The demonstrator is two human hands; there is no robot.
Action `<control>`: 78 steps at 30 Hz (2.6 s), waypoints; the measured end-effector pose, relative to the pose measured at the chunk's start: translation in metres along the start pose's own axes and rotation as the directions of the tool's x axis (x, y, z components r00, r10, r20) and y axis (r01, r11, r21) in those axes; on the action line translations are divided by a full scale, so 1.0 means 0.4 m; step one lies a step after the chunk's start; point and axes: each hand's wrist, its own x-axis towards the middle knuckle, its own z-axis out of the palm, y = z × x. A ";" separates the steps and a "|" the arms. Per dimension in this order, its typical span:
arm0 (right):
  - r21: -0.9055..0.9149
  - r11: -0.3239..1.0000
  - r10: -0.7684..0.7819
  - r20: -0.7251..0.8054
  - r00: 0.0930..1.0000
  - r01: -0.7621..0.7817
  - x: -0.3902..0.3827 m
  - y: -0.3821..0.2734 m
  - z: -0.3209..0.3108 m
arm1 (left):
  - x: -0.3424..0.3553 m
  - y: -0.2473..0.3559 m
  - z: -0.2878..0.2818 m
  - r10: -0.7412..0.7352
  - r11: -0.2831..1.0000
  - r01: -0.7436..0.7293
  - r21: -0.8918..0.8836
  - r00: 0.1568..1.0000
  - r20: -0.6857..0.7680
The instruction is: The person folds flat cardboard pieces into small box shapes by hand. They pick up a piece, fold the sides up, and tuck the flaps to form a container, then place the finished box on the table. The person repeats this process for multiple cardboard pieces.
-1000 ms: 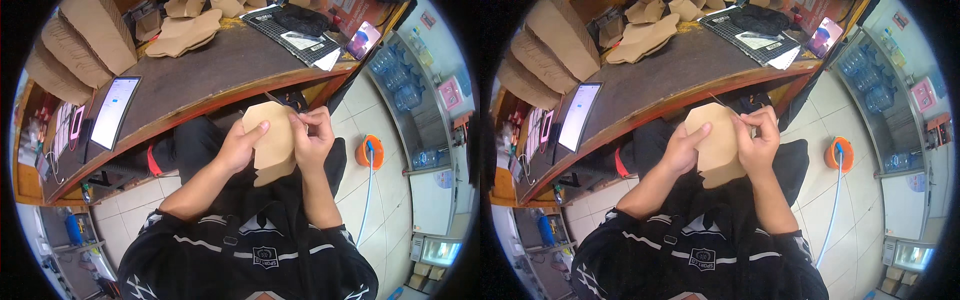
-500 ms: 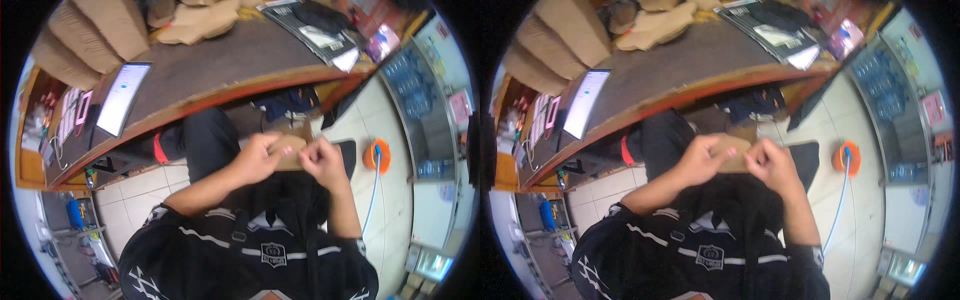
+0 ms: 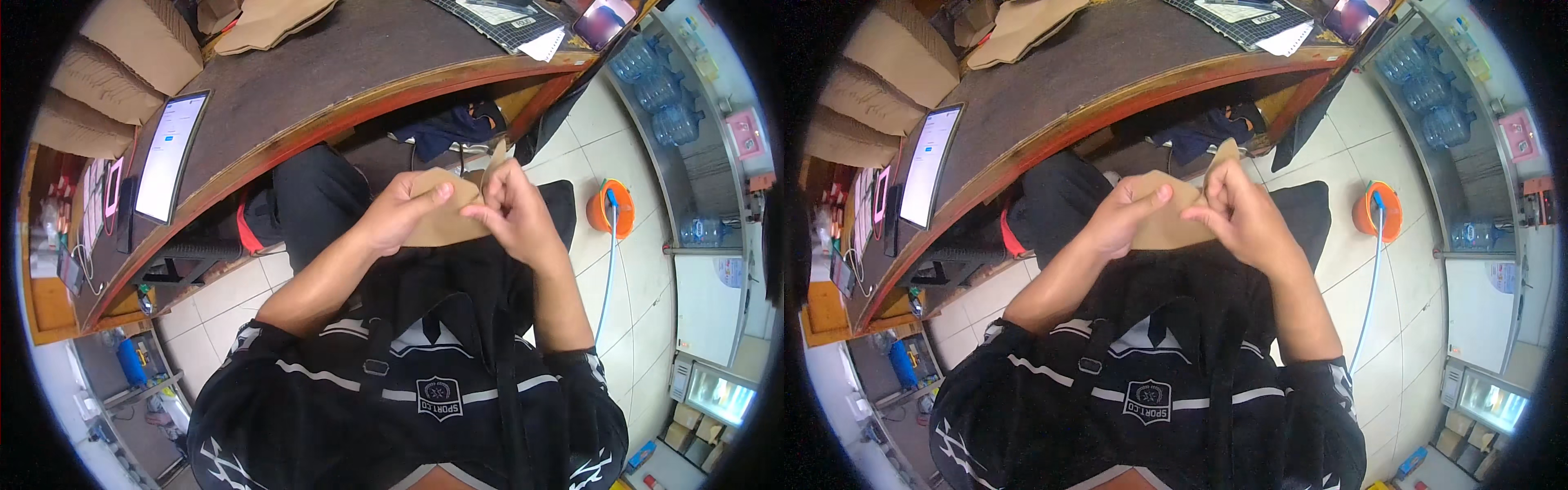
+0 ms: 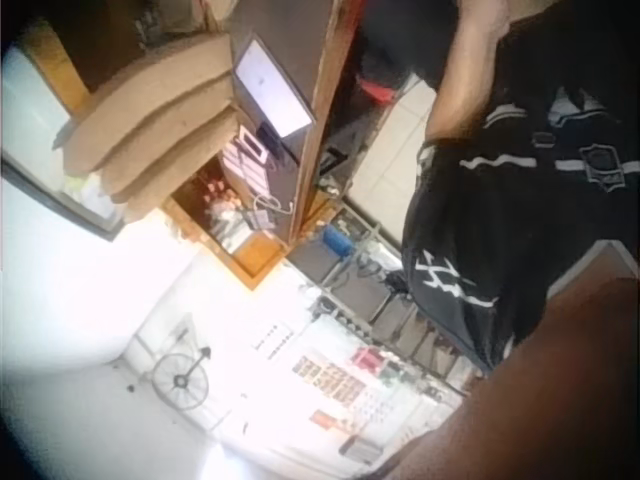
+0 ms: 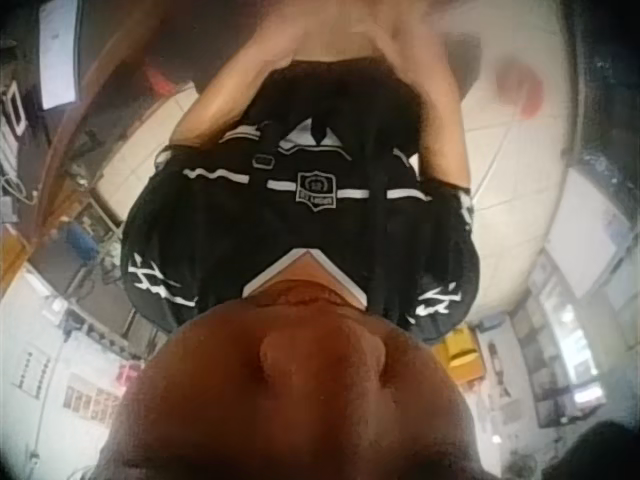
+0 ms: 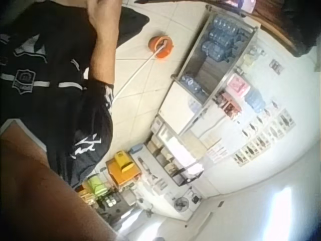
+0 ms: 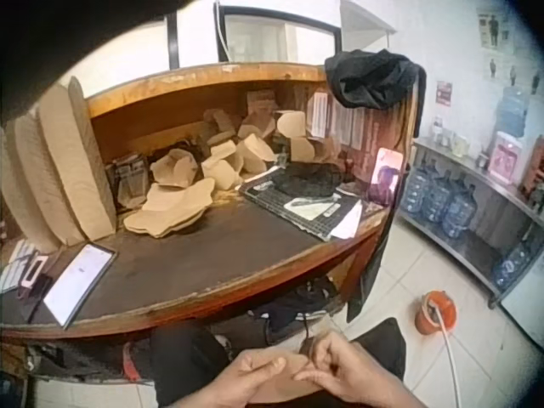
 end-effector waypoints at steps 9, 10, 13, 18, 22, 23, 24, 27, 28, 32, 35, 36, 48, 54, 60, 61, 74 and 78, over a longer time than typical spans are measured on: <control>0.093 0.987 -0.118 -0.153 0.981 0.133 0.015 0.069 -0.005 | 0.007 0.023 0.034 0.229 0.945 -0.206 0.253 0.971 -0.064; 0.085 0.988 -0.117 -0.164 0.979 0.132 0.015 0.061 -0.002 | 0.003 0.017 0.028 0.252 0.934 -0.229 0.273 0.967 -0.048; 0.402 0.916 0.052 -0.113 0.992 -0.002 0.005 0.049 -0.002 | 0.004 -0.006 0.015 0.281 0.949 -0.279 0.149 0.960 0.009; 0.132 0.991 0.018 -0.202 0.979 0.009 0.000 0.077 0.004 | 0.011 -0.011 0.025 0.154 0.973 -0.164 -0.164 0.986 -0.069; -0.276 0.951 -0.238 -0.362 0.901 0.140 0.032 0.075 0.036 | 0.028 -0.012 0.068 0.078 0.928 -0.178 -0.327 0.952 -0.297; -0.395 0.898 -0.350 -0.377 0.858 0.193 0.043 0.074 0.042 | 0.034 -0.012 0.072 0.059 0.907 -0.203 -0.368 0.929 -0.366; -0.488 0.814 -0.497 -0.306 0.812 0.315 0.047 0.081 0.051 | 0.038 -0.004 0.070 0.046 0.896 -0.216 -0.388 0.914 -0.403; -0.515 0.730 -0.558 -0.071 0.827 0.448 0.019 0.032 0.069 | 0.047 0.029 0.060 -0.008 0.875 -0.213 -0.434 0.892 -0.452; -0.534 0.699 -0.577 -0.027 0.817 0.476 0.013 0.025 0.071 | 0.043 0.040 0.059 -0.032 0.880 -0.178 -0.442 0.904 -0.427; -0.545 0.681 -0.608 -0.048 0.793 0.489 0.012 0.079 0.042 | 0.035 0.008 0.047 0.015 0.957 -0.097 -0.272 0.958 -0.288; -0.377 0.796 -0.554 -0.134 0.822 0.474 0.021 0.091 0.036 | 0.026 0.007 0.041 0.007 0.981 -0.043 -0.188 0.982 -0.189; -0.366 0.813 -0.536 -0.163 0.828 0.453 0.019 0.086 0.038 | 0.027 0.008 0.044 0.004 0.983 -0.039 -0.178 0.982 -0.190; -0.344 0.910 -0.342 -0.301 0.890 0.234 -0.023 0.002 0.072 | 0.015 0.013 0.074 0.269 0.955 -0.292 -0.049 0.924 -0.272; -0.542 0.745 -0.533 -0.133 0.836 0.388 -0.015 0.023 0.046 | 0.009 0.027 0.089 0.166 0.975 -0.198 -0.098 0.949 -0.268; -0.397 0.901 -0.318 -0.329 0.889 0.176 -0.010 0.019 0.078 | 0.011 -0.012 0.076 0.286 0.957 -0.288 0.031 0.920 -0.267; -0.363 0.915 -0.307 -0.351 0.885 0.173 -0.010 0.023 0.084 | 0.007 -0.015 0.078 0.327 0.945 -0.318 0.077 0.906 -0.268; -0.020 0.992 -0.120 -0.354 0.928 0.121 -0.024 0.004 0.079 | 0.003 0.007 0.085 0.354 0.931 -0.364 -0.002 0.906 -0.233; 0.083 0.987 -0.096 -0.399 0.912 0.140 -0.017 0.036 0.084 | 0.001 -0.002 0.102 0.401 0.910 -0.414 -0.001 0.882 -0.248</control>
